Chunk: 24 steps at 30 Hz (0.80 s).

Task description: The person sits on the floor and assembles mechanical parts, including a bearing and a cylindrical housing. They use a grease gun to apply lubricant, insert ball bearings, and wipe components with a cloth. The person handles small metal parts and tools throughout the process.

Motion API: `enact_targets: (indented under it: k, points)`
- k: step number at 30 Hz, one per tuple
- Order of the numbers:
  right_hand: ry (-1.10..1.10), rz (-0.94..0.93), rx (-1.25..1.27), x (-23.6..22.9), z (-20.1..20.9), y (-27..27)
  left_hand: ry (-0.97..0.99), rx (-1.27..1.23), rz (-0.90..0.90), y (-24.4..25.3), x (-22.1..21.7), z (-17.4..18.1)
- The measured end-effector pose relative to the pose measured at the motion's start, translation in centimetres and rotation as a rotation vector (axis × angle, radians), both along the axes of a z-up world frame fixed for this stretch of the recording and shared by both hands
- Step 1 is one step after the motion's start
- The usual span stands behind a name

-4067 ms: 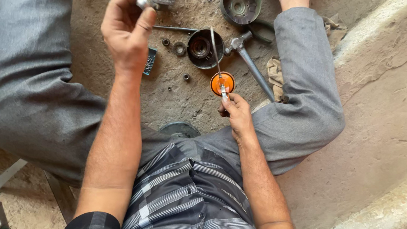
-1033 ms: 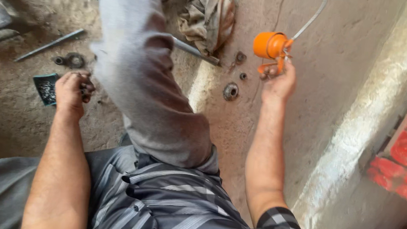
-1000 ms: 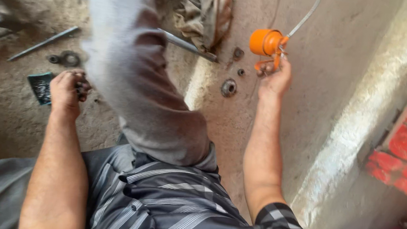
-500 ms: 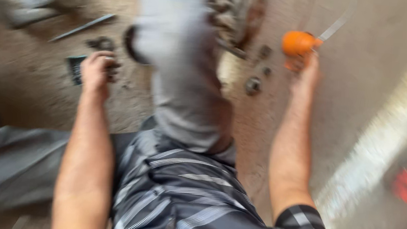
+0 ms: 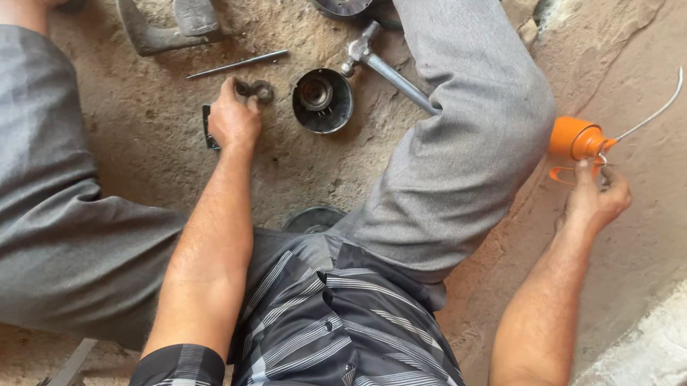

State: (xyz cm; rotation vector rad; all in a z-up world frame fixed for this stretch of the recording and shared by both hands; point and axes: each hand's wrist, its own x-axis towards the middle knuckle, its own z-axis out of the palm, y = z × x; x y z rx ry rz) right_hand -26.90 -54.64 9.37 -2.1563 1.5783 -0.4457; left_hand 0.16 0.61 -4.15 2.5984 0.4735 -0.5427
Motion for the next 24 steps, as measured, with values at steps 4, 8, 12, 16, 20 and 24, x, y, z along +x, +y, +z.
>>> enact_targets:
  k: [4, 8, 12, 16, 20, 24]
  points:
    - [0.092, 0.198, -0.452, -0.3, 2.5, 1.4, 0.02, 0.042, 0.027, -0.2, 0.3, -0.7]
    - [-0.079, 0.523, -0.65, 4.4, 7.1, 6.0, -0.066, -0.121, 0.07, -0.2, 0.9, 1.1]
    - [-0.293, 0.84, -0.411, 11.4, 10.1, 16.6, 0.115, -0.858, 0.166, -2.2, 1.8, 6.0]
    - [-0.219, 1.2, -0.175, 16.2, 12.6, 26.7, 0.388, -1.31, -0.016, -5.5, 0.6, 12.5]
    - [-0.309, 1.273, -0.098, 16.7, 14.5, 29.5, 0.504, -1.409, -0.244, -7.9, -1.8, 17.3]
    - [-0.305, 1.215, -0.082, 13.6, 14.8, 27.1, 0.596, -1.463, -0.294, -9.7, -3.7, 18.4]
